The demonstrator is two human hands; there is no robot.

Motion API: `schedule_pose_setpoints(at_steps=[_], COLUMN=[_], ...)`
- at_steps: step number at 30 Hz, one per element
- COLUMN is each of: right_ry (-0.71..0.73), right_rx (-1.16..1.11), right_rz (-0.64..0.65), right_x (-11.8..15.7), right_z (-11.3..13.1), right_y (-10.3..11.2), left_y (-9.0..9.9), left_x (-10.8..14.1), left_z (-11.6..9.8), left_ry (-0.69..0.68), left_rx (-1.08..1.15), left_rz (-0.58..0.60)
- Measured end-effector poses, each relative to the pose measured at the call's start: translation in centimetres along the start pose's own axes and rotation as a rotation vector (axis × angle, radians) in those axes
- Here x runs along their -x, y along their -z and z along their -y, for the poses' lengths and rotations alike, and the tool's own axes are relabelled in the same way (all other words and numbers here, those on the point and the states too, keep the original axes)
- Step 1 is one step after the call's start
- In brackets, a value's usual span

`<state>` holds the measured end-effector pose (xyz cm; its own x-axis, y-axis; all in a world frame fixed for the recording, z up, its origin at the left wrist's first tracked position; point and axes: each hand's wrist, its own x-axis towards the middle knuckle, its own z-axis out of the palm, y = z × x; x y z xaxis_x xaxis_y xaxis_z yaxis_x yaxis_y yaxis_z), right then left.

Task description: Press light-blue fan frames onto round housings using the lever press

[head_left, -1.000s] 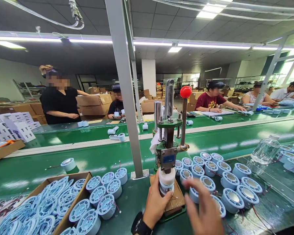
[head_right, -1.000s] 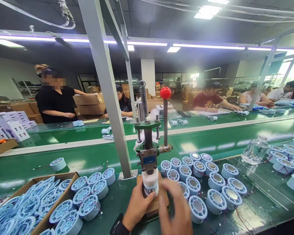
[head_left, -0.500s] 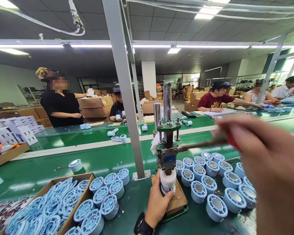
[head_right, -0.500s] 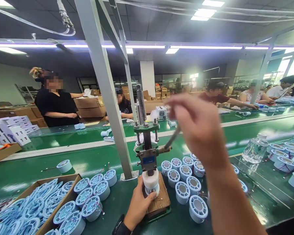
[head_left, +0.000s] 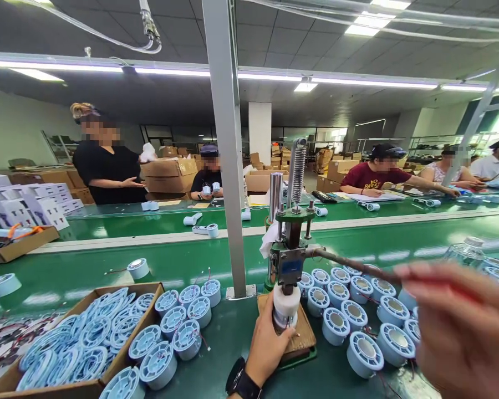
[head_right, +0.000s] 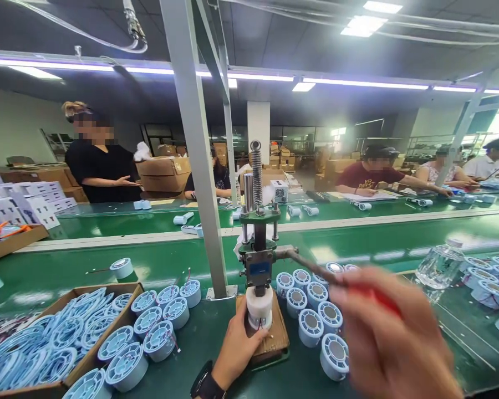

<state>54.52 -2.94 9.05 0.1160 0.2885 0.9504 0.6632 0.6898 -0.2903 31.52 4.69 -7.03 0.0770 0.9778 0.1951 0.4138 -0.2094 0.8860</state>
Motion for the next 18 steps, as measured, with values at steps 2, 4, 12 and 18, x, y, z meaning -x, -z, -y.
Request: schedule_pose_setpoints(at_steps=[2, 4, 12, 18], right_ry=[0.084, 0.096, -0.033, -0.560], right_rx=[-0.078, -0.168, -0.131, -0.218], right_rz=[-0.079, 0.026, 0.122, 0.353], right_x=[-6.3, -12.4, -8.1, 14.9], right_z=[-1.9, -4.0, -4.6, -3.3], right_y=[-3.6, -7.8, -11.0, -13.7], left_y=[0.1, 0.3, 0.5, 0.1], left_x=[0.2, 0.4, 1.0, 1.4], left_z=[0.2, 0.5, 2.5, 1.9], left_ry=[-0.006, -0.007, -0.010, -0.078], left_rx=[-0.025, -0.051, -0.129, -0.047], left_rz=[0.009, 0.007, 0.031, 0.006])
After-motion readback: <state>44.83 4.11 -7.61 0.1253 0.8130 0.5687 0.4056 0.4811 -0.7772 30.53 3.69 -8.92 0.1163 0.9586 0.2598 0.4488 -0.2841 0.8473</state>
